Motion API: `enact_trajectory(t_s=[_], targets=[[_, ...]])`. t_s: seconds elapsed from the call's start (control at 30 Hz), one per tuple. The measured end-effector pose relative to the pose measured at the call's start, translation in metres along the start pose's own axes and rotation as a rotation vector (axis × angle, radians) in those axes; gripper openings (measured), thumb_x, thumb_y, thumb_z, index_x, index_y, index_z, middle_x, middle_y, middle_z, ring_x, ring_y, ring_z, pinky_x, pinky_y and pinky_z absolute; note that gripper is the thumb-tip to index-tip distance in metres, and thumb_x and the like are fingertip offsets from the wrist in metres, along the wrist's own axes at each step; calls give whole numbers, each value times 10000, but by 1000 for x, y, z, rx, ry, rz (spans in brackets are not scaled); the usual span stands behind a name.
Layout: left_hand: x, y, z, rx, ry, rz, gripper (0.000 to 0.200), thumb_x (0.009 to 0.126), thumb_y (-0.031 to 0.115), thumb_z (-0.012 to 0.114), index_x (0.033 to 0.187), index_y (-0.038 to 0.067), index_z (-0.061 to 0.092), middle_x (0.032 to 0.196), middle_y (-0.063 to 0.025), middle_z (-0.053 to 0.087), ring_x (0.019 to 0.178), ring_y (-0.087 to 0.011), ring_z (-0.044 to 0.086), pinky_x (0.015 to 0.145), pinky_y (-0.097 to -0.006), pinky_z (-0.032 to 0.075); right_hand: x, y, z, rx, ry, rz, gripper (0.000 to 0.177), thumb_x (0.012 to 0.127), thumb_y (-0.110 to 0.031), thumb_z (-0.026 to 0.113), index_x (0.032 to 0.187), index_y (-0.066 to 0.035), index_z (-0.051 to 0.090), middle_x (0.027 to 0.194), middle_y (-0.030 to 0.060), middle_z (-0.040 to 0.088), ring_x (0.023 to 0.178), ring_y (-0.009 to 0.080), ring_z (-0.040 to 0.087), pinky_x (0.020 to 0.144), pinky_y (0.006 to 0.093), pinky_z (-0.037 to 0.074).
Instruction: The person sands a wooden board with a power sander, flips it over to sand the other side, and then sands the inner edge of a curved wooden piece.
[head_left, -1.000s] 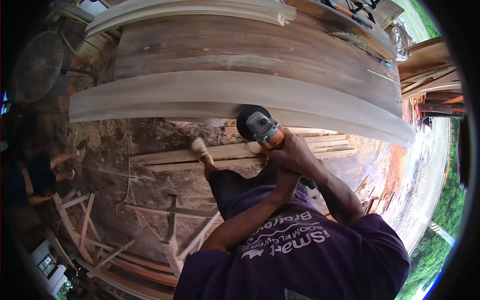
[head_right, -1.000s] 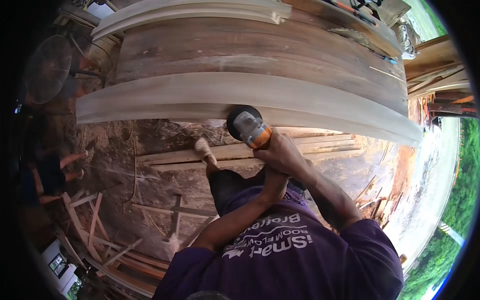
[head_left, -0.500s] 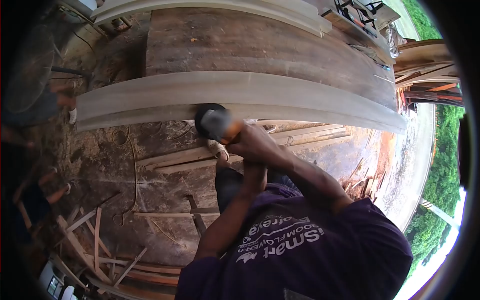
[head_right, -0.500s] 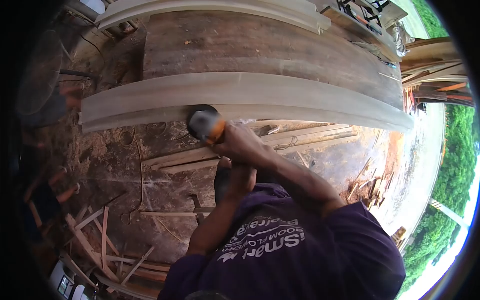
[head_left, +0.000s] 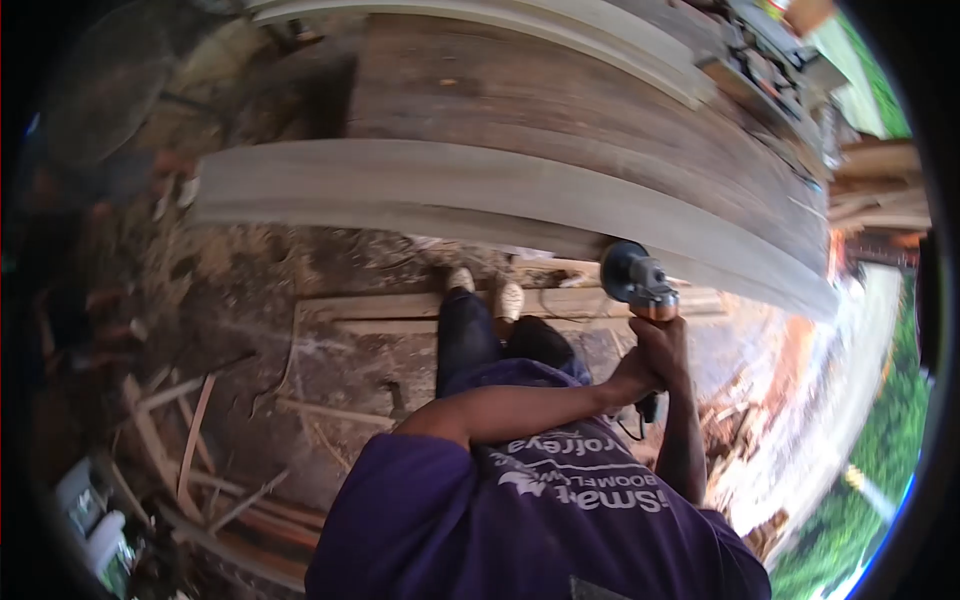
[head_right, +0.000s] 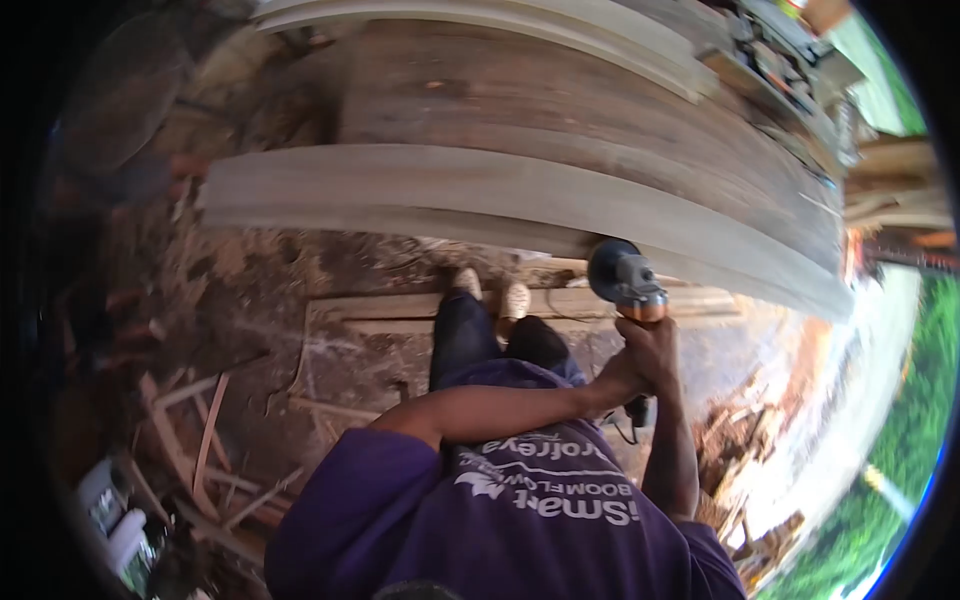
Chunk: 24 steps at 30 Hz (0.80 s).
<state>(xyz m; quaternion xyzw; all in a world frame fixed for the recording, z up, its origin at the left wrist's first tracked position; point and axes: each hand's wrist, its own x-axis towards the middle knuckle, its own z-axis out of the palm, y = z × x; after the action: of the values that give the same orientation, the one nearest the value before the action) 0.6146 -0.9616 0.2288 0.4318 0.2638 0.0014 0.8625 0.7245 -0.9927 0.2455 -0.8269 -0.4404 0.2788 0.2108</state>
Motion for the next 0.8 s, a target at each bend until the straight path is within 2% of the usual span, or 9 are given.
enact_trajectory(t_s=[0.07, 0.13, 0.17, 0.2, 0.23, 0.37, 0.6, 0.73, 0.8], targets=[[-16, 20, -22, -106, -20, -200, 511, 716, 201, 807, 1139, 3, 598, 988, -118, 704, 939, -234, 691, 762, -352, 535, 15, -31, 11, 40, -78, 35, 124, 761, -142, 719, 841, -50, 701, 680, 137, 642, 625, 293, 666, 561, 394, 512], [-24, 17, -48, 29, 108, -160, 549, 705, 219, 835, 1157, 14, 601, 1021, -119, 708, 964, -245, 686, 797, -356, 527, 29, -78, 28, 262, -64, 313, 205, 749, -175, 723, 858, -3, 696, 737, 146, 681, 664, 231, 685, 599, 370, 523], [-35, 20, -65, 113, 184, -137, 566, 696, 236, 848, 1159, 18, 606, 1034, -123, 708, 975, -252, 684, 811, -357, 523, 36, -115, 31, 352, -103, 299, 306, 734, -206, 732, 908, 40, 681, 797, 156, 705, 726, 183, 694, 651, 356, 531], [-40, 18, -79, 196, 253, -115, 583, 688, 252, 862, 1161, 23, 611, 1047, -126, 709, 987, -259, 682, 825, -358, 518, 47, -118, 49, 357, -185, 264, 353, 734, -214, 736, 975, 34, 666, 806, 162, 707, 772, 226, 709, 700, 376, 534], [-35, -19, -96, 101, 336, 72, 523, 731, 244, 840, 1151, 20, 623, 1047, -121, 702, 998, -238, 672, 836, -352, 512, 57, -138, 56, 317, -214, 212, 374, 734, -219, 738, 1002, 30, 663, 813, 176, 709, 796, 265, 713, 717, 391, 534], [-80, 11, -164, -180, 491, 149, 387, 797, 127, 772, 1137, 7, 632, 1038, -72, 683, 931, -153, 649, 798, -342, 514, 93, -203, 114, 277, -299, -10, 417, 726, -248, 749, 1023, 30, 654, 867, 236, 710, 875, 386, 703, 772, 439, 533], [-155, 54, -296, -555, 527, 237, 393, 794, 119, 771, 1142, 8, 625, 1016, -63, 684, 894, -140, 657, 746, -324, 525, 142, -357, 199, 142, -408, -39, 446, 715, -310, 745, 972, 41, 651, 865, 279, 692, 908, 433, 679, 812, 468, 524], [-209, 86, -384, -405, 447, 102, 496, 910, 153, 692, 1339, 31, 477, 1207, -60, 589, 1103, -151, 592, 924, -340, 499, 167, -437, 254, 53, -499, -71, 459, 731, -311, 734, 1011, 40, 634, 854, 272, 693, 861, 432, 687, 787, 477, 533], [-239, 109, -417, -926, 387, 273, 561, 962, 243, 644, 1428, 69, 385, 1329, -62, 514, 1228, -172, 522, 1029, -378, 443, 176, -480, 277, 55, -495, -84, 417, 732, -305, 731, 983, 18, 654, 835, 261, 697, 824, 422, 694, 769, 483, 538]])
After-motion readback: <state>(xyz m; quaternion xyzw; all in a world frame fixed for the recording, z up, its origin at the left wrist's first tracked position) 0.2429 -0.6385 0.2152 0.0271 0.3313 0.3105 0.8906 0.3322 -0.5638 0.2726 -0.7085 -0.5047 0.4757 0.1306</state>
